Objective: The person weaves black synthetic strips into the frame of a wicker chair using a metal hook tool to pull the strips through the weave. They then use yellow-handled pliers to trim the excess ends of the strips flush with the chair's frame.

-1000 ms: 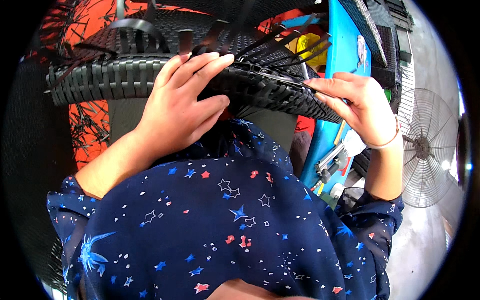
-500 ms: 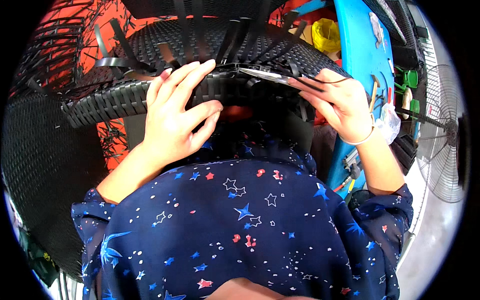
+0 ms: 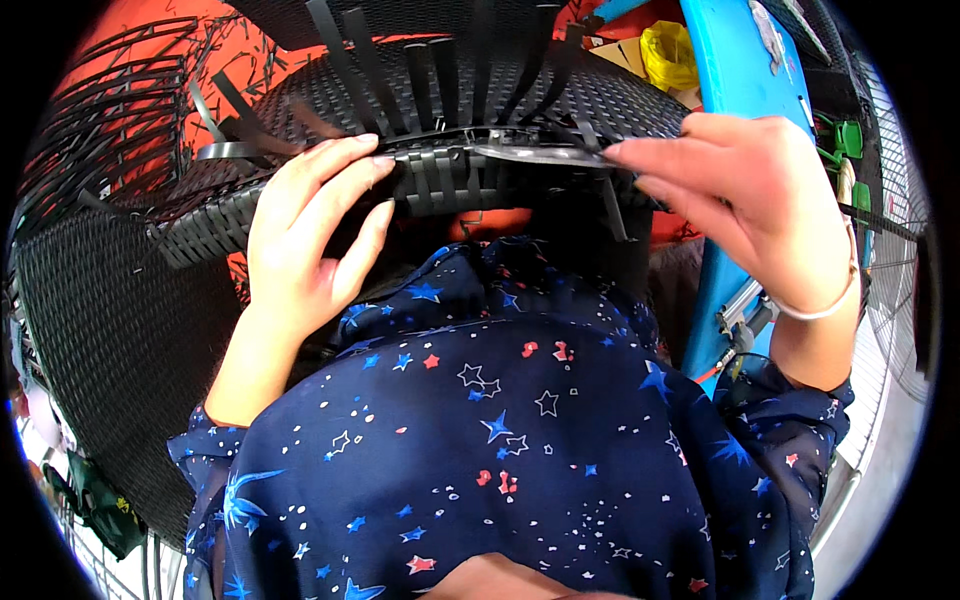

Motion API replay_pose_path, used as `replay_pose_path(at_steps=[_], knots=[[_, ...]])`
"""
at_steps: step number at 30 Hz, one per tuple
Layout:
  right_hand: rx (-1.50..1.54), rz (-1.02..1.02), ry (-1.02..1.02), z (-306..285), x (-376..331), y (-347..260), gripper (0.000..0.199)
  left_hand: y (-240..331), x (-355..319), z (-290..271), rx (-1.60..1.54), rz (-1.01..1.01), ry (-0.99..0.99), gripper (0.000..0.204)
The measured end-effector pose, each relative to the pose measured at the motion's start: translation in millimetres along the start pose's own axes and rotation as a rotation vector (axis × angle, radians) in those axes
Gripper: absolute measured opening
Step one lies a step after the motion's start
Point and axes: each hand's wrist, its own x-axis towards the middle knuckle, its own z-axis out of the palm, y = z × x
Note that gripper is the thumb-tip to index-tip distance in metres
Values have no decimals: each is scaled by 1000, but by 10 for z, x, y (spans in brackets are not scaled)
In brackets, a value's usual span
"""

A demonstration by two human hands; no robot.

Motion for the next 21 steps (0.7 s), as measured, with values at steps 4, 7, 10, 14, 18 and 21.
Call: replay_pose_path(at_steps=[4, 7, 10, 14, 18, 21], knots=[[-58, -47, 37, 99, 153, -44, 24, 76, 61, 37, 117, 22, -80, 46], [-118, -41, 21, 103, 220, -46, 24, 183, 110, 130, 99, -12, -98, 42], [-194, -12, -40, 14, 196, -120, 25, 212, 92, 170, 69, -18, -145, 37], [-198, -11, -60, -2, 226, -130, 25, 156, 52, 203, 14, 10, -141, 33], [-179, -72, -103, -130, 314, -106, 23, 138, 46, 219, 24, 13, -122, 33], [-224, -87, -109, -180, 333, -102, 21, 127, 45, 233, 30, 23, -100, 33]])
